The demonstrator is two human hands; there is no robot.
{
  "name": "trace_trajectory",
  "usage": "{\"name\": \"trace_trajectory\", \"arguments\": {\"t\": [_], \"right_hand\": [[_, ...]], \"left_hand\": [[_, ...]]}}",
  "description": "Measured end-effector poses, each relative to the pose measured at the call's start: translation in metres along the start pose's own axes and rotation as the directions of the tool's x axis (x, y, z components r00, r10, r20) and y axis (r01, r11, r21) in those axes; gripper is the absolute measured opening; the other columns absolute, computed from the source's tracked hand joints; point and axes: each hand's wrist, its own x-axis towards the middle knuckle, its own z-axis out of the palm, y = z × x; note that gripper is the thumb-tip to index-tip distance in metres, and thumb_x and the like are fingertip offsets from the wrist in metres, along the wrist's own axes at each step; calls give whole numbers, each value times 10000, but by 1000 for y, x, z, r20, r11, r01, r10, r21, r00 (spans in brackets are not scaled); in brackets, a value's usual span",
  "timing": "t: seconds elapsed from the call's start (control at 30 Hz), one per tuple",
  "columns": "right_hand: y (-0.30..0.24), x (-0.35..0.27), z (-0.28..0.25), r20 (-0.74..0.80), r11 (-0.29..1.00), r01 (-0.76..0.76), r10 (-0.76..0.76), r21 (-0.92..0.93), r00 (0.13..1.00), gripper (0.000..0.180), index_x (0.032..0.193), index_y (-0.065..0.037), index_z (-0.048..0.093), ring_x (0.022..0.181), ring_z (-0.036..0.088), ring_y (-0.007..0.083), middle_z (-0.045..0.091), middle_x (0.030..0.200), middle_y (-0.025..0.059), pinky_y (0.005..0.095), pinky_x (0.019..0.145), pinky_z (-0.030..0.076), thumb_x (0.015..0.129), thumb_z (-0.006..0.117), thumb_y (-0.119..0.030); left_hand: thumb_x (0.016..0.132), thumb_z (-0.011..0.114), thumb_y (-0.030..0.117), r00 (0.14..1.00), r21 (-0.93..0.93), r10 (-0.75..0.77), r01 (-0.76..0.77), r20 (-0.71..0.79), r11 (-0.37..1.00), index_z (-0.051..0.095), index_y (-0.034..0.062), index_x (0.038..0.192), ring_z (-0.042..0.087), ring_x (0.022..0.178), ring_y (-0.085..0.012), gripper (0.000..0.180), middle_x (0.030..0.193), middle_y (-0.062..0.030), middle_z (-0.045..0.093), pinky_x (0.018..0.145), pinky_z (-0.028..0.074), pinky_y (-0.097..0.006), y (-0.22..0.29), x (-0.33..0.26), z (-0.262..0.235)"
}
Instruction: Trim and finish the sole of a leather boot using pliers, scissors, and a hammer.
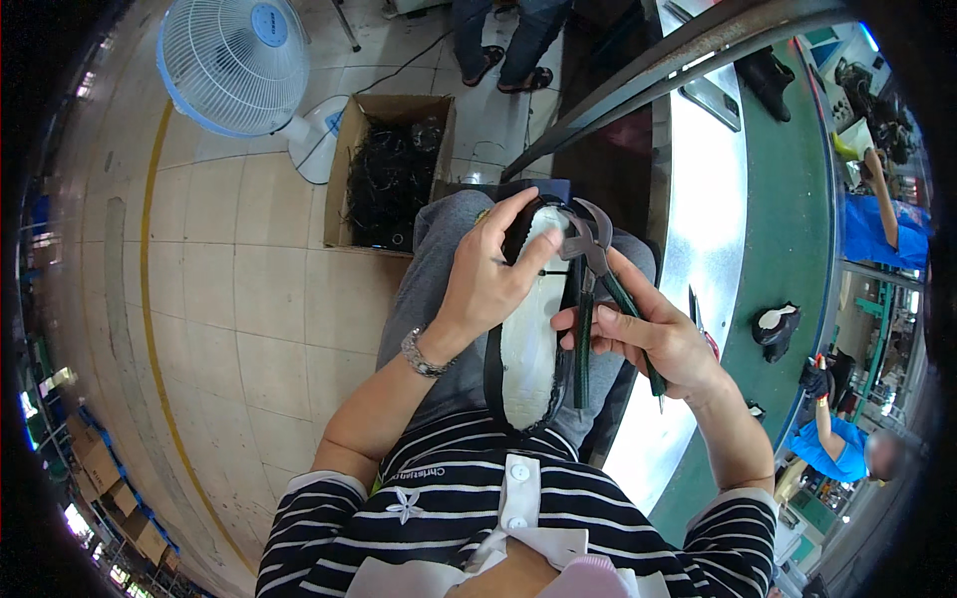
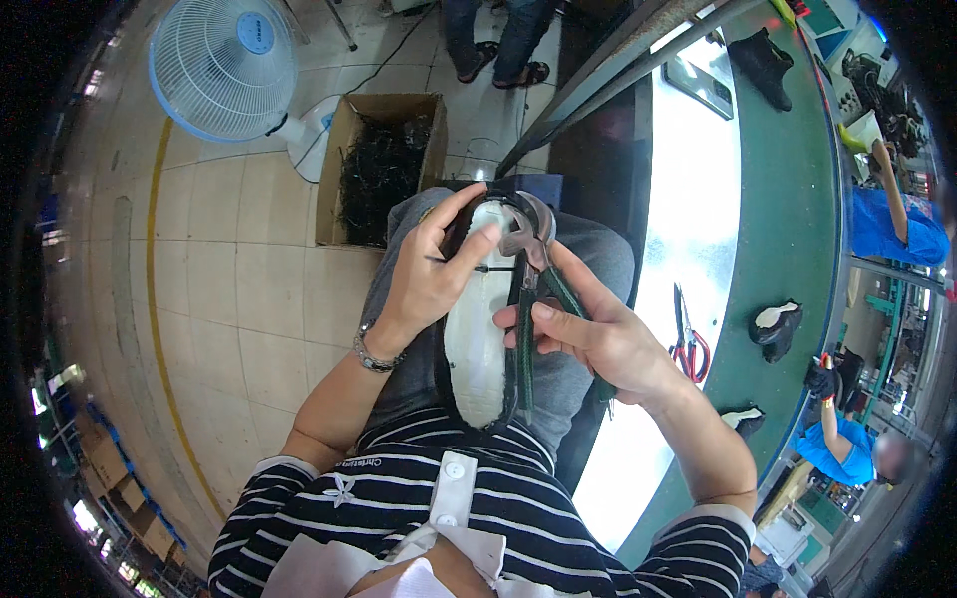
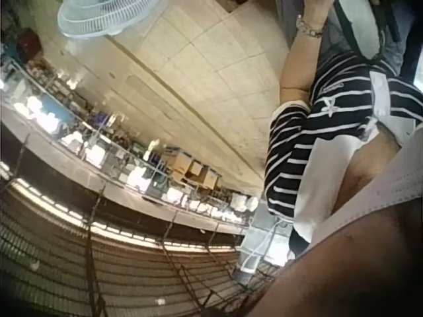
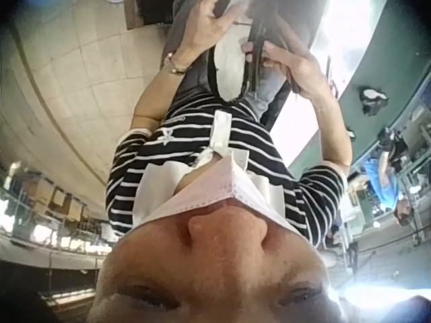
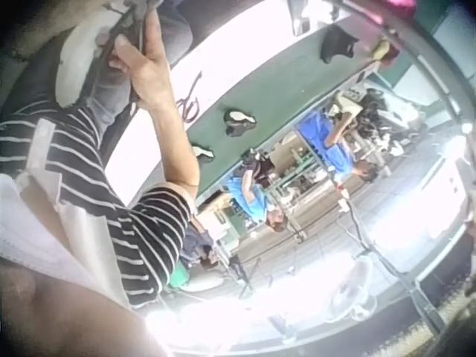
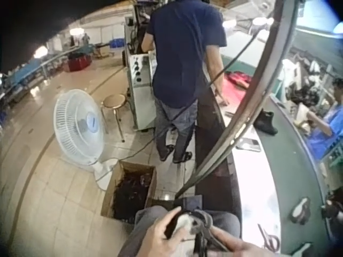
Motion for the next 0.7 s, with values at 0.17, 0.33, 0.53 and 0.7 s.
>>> {"name": "trace_trajectory", "arguments": {"t": [0.17,0.33,0.53,0.7], "right_hand": [[-30,7,8,-64,986,-162,159,-41,985,658,1540,-154,103,858,637,193,581,897,72,330,736,548,1003,481,-119],[-5,7,14,-105,939,10,-49,-343,993,633,1535,-120,112,749,613,153,568,851,67,306,663,537,1008,462,-110],[28,7,20,-175,794,140,-296,-591,939,619,1525,-72,112,685,630,154,604,802,99,310,616,527,1006,446,-99],[8,-5,17,-130,714,95,-254,-693,958,606,1512,-61,146,633,650,203,627,721,114,337,602,535,992,458,-77]], "left_hand": [[905,616,232,995,91,49,-41,-89,995,619,-25,1172,668,926,-279,371,1011,-213,674,810,500,-336,5,5,0],[896,602,163,991,125,84,-71,-101,990,640,-2,1145,678,886,-310,302,990,-213,681,777,506,-360,3,7,0],[882,600,114,974,178,193,-170,-122,969,650,10,1124,667,925,-324,268,1043,-191,676,798,510,-359,1,7,3],[875,586,31,920,373,391,-352,-32,858,662,13,1104,672,920,-257,242,1028,-151,689,818,505,-322,12,4,-12]]}}
